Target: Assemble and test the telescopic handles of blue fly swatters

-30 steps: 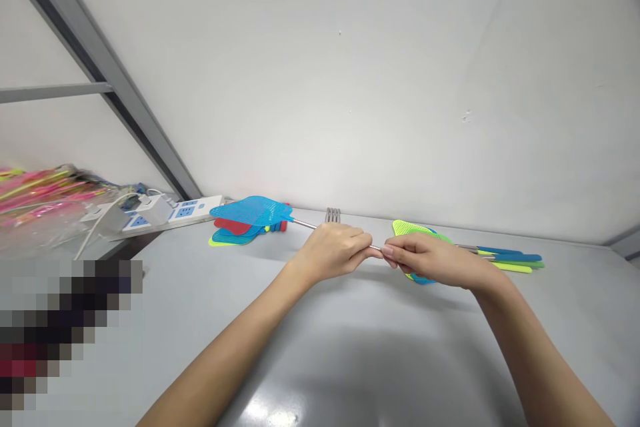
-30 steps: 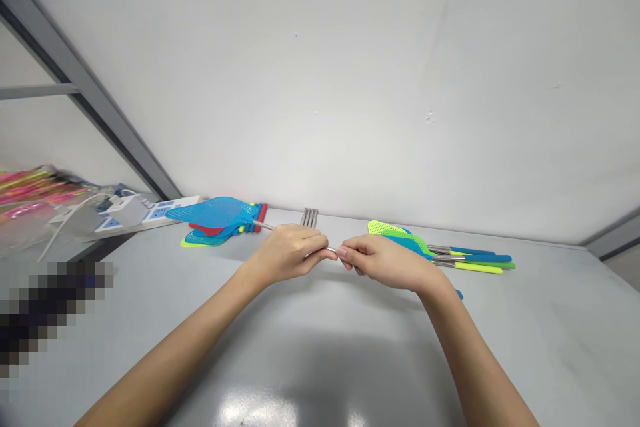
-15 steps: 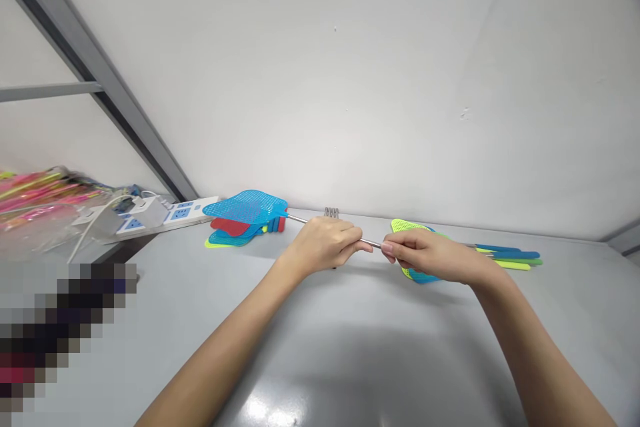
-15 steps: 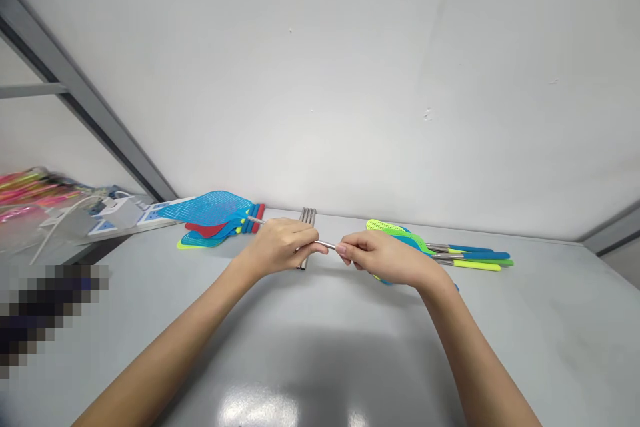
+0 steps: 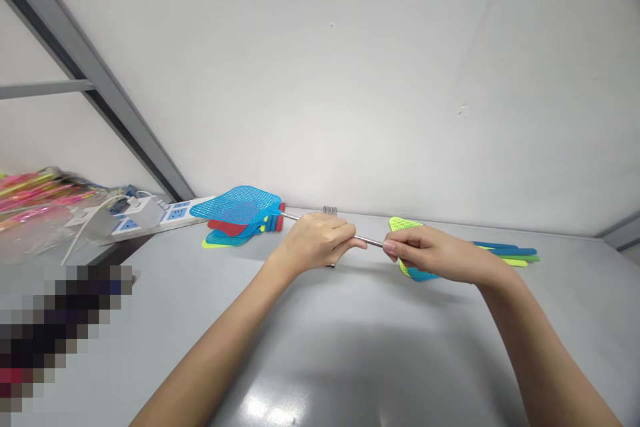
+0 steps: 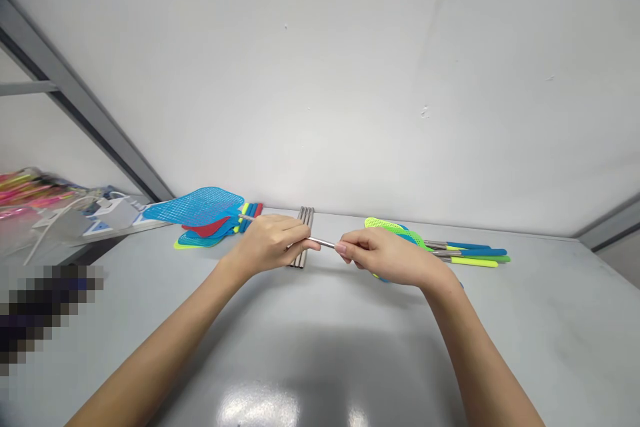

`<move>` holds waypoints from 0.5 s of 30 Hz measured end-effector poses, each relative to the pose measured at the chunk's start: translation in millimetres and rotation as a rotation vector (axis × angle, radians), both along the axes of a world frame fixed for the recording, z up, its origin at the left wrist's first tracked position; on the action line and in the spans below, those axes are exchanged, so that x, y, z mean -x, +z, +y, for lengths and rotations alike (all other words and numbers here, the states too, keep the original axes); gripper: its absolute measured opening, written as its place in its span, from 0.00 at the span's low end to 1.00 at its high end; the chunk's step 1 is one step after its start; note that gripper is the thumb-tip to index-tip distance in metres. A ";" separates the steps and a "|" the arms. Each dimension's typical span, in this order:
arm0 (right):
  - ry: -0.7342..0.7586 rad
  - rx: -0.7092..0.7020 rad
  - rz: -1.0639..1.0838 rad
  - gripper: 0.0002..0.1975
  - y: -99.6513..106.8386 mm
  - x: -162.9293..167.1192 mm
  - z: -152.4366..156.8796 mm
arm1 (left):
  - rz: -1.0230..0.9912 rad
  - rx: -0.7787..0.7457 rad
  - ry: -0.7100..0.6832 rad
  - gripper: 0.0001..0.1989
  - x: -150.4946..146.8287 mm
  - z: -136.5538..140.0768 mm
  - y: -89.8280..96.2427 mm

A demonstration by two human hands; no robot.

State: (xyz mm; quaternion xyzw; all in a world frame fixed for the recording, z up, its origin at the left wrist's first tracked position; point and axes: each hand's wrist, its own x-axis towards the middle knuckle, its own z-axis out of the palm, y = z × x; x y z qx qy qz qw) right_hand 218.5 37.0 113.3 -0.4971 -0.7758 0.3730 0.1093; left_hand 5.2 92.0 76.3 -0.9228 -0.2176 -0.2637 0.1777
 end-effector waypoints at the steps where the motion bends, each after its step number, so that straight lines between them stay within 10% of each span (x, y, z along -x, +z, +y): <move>1: 0.000 0.001 -0.006 0.19 -0.2 -0.3 0.5 | 0.003 -0.005 0.003 0.20 0.4 0.4 -0.4; 15: -0.007 -0.005 -0.028 0.20 -2.5 -2.6 1.0 | 0.032 -0.017 0.017 0.20 6.9 2.1 -0.9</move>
